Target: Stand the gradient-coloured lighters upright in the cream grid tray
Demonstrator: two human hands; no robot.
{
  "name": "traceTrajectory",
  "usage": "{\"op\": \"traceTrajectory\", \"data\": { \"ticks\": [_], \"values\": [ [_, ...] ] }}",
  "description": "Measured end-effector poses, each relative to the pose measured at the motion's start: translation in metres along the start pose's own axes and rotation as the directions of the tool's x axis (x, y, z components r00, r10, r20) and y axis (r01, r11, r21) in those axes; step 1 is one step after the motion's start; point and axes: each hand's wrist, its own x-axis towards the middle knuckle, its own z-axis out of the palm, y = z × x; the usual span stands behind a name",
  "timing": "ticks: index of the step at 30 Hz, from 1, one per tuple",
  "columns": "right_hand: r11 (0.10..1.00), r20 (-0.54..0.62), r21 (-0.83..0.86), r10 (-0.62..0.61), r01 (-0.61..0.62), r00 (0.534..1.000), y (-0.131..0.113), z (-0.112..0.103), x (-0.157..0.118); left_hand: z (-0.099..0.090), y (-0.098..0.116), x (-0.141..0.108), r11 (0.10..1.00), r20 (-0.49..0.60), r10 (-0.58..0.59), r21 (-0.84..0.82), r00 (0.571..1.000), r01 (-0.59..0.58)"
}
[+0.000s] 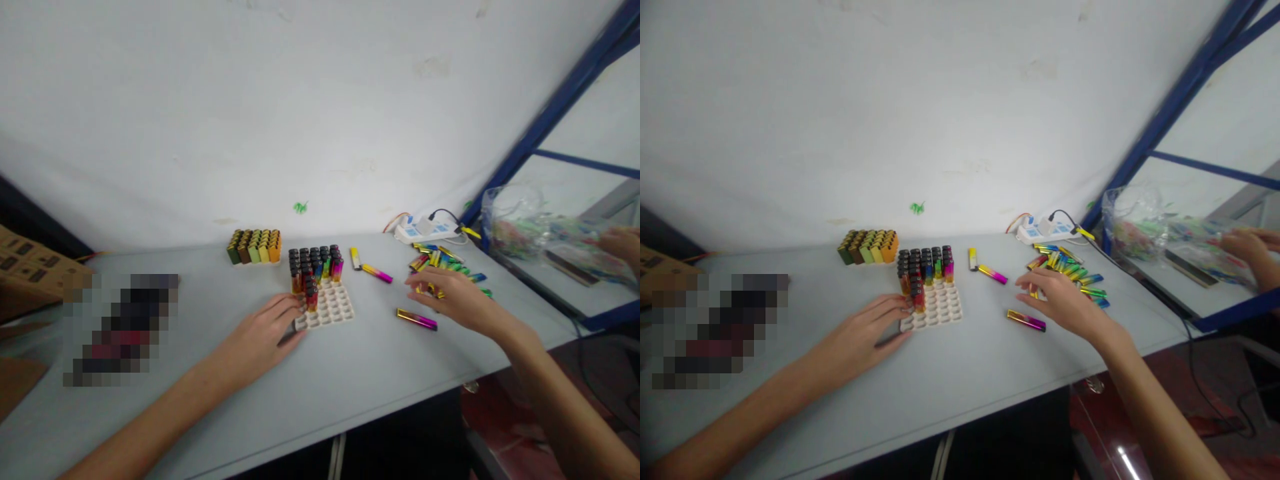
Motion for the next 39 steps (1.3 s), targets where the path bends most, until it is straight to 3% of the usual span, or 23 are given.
{"op": "traceTrajectory", "data": {
  "ticks": [4, 7, 13, 19, 23, 26, 31, 34, 39],
  "values": [
    [0.995, 0.058, -0.033, 0.1, -0.098, 0.993, 0.02, 0.004, -0.042, 0.001, -0.001, 0.001, 1.0, -0.011, 0.002, -0.01, 1.0, -0.002],
    [0.992, 0.121, -0.019, 0.123, -0.122, 0.985, 0.019, 0.015, -0.052, 0.0, -0.001, 0.002, 1.0, -0.017, 0.012, -0.02, 1.0, -0.012],
    [0.996, 0.137, 0.061, 0.055, -0.064, 0.989, 0.004, 0.031, -0.029, 0.0, -0.002, 0.002, 1.0, -0.025, 0.017, -0.022, 1.0, -0.018],
    [0.989, 0.048, 0.144, 0.017, -0.024, 0.999, -0.008, 0.029, -0.001, -0.001, -0.001, 0.002, 0.999, -0.021, 0.01, -0.034, 1.0, -0.011],
    [0.977, 0.006, 0.21, 0.021, -0.022, 1.0, -0.012, 0.041, 0.016, -0.001, -0.001, 0.002, 1.0, -0.01, 0.008, -0.028, 1.0, -0.008],
    [0.887, -0.062, 0.454, 0.119, -0.079, 0.991, -0.015, 0.053, 0.028, 0.0, -0.001, 0.002, 0.999, -0.021, 0.008, -0.036, 1.0, -0.009],
    [0.608, -0.103, 0.79, 0.261, -0.081, 0.96, -0.027, 0.062, 0.048, 0.0, -0.001, 0.001, 0.999, -0.039, 0.005, -0.045, 0.999, -0.007],
    [0.536, -0.05, 0.839, 0.249, -0.095, 0.967, -0.037, 0.057, 0.061, 0.0, -0.001, 0.001, 0.999, -0.03, 0.004, -0.039, 1.0, -0.005],
    [0.448, 0.025, 0.891, 0.115, -0.074, 0.993, -0.051, 0.056, 0.08, 0.0, -0.001, 0.0, 0.999, -0.026, 0.005, -0.032, 1.0, -0.006]
  ]
}}
